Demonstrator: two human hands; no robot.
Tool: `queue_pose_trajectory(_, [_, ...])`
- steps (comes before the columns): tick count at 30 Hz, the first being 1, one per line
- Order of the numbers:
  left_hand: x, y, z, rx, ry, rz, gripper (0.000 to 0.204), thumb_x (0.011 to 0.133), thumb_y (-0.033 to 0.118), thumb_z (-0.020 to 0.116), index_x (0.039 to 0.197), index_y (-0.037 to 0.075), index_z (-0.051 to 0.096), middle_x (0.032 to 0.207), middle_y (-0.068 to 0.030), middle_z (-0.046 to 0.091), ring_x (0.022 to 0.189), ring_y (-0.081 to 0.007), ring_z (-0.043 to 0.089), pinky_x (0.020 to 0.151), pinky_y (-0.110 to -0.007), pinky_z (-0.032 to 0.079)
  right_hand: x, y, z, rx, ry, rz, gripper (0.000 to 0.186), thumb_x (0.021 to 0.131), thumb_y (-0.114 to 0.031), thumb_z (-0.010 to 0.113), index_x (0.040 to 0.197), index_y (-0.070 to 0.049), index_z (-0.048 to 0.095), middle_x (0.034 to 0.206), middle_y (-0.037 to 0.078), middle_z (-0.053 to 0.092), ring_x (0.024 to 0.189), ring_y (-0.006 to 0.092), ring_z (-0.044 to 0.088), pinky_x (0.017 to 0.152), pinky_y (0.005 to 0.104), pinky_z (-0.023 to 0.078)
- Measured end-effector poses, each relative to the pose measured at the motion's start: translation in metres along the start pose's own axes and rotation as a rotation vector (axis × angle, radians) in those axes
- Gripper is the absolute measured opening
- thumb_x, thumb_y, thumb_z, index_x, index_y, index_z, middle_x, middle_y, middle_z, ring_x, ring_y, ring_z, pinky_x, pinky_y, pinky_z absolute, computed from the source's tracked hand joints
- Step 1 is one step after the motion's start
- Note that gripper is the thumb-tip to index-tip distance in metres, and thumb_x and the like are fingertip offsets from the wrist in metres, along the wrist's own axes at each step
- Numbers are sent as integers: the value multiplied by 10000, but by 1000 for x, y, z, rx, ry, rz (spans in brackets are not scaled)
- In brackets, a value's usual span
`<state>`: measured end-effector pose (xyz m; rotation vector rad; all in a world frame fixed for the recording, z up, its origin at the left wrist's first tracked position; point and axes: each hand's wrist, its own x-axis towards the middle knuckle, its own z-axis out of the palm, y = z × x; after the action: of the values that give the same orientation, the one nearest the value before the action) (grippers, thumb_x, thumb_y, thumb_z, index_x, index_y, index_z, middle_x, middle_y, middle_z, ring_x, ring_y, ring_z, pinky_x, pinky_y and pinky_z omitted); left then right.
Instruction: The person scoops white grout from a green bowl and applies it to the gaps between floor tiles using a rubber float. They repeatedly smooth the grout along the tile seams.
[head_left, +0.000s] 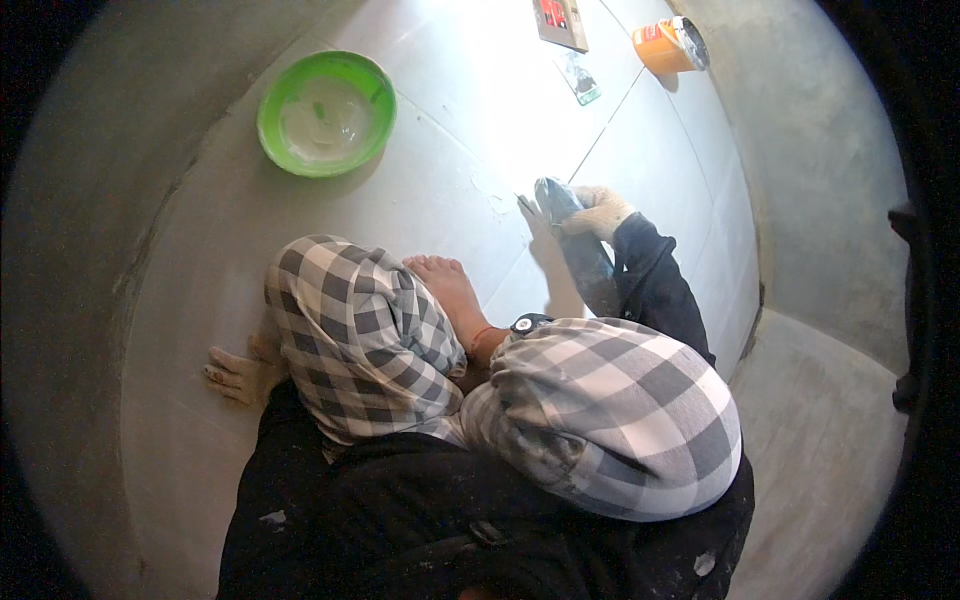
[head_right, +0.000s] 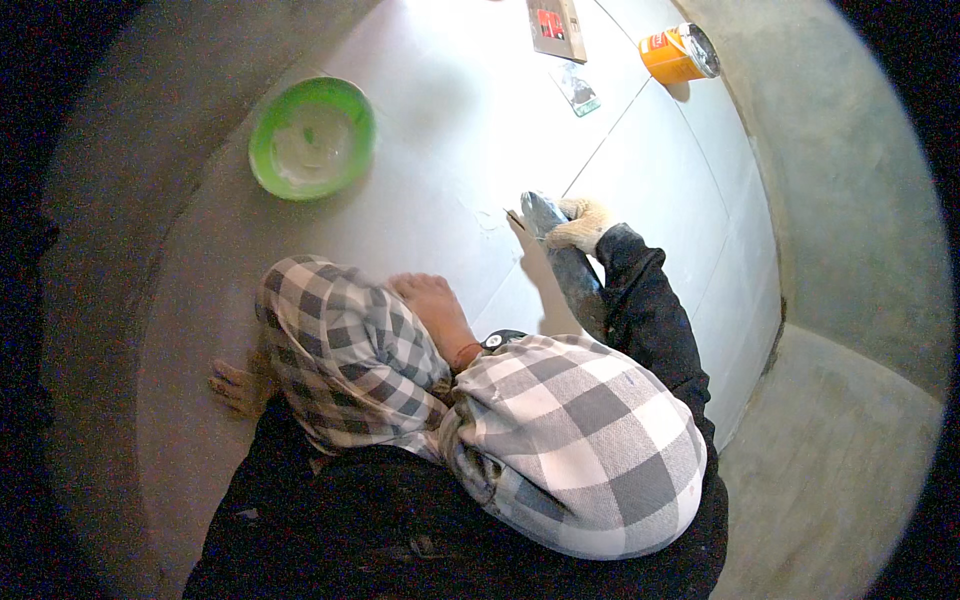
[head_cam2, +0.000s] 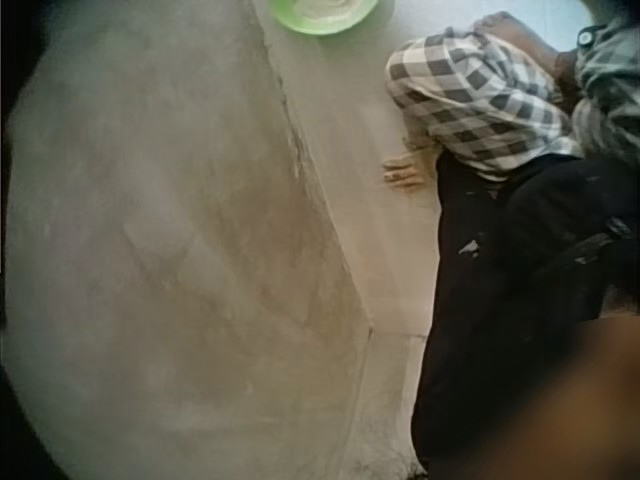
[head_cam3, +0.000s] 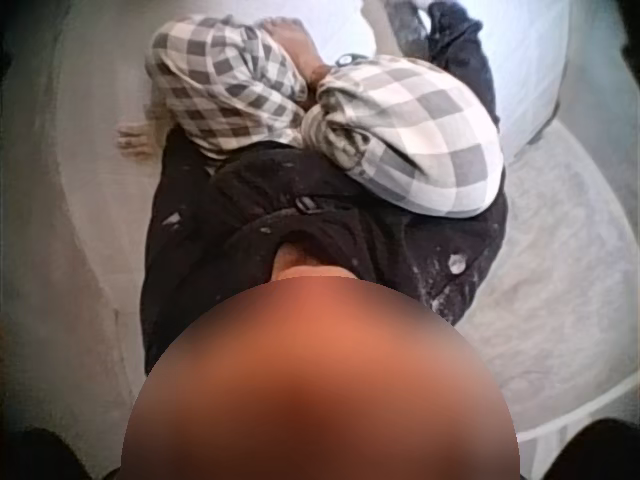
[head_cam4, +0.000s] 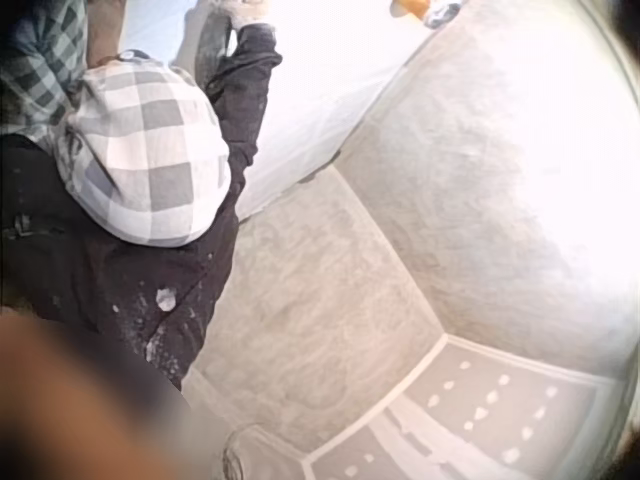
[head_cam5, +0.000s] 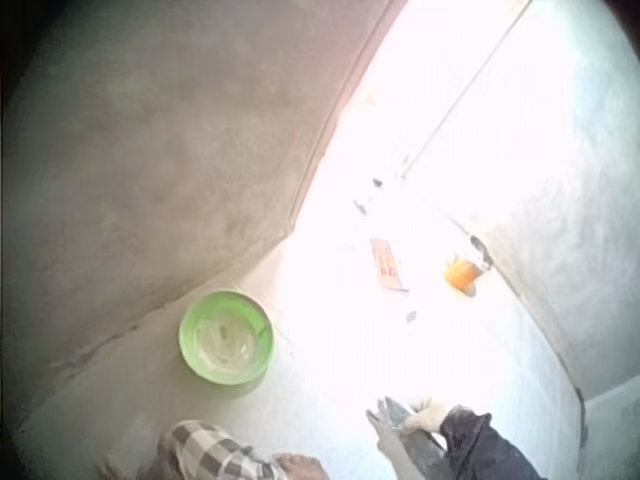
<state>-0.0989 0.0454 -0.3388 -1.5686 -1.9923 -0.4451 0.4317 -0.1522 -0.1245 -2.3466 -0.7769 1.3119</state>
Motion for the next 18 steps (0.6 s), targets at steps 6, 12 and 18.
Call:
queue_pose_trajectory(6, [-12, -5, 4, -30, -55, 13, 759, 893, 799, 320, 1442, 293, 454, 1508, -62, 442, 1361, -308, 444, 1063, -576, 350, 2, -29, 53, -709, 327, 42, 395, 937, -255, 548, 1325, -190, 577, 1116, 192, 691, 969, 367, 683, 822, 405, 546])
queue_pose_trajectory(12, [-18, -6, -8, 87, 17, 108, 733, 912, 781, 311, 1371, 259, 541, 1401, -53, 550, 1271, -298, 539, 1016, -517, 431, 0, -33, 106, -1029, 163, 130, 620, 910, -73, 472, 1506, -60, 303, 1515, 225, 377, 1130, 318, 649, 901, 408, 554])
queue_pose_trajectory(18, [-4, 9, -12, 60, 98, 74, 720, 916, 775, 317, 1327, 246, 580, 1357, -52, 583, 1246, -296, 561, 985, -514, 459, -7, -53, 43, -1266, -217, 84, 525, 875, -107, 609, 1376, -202, 485, 1181, 108, 667, 992, 308, 697, 834, 400, 563])
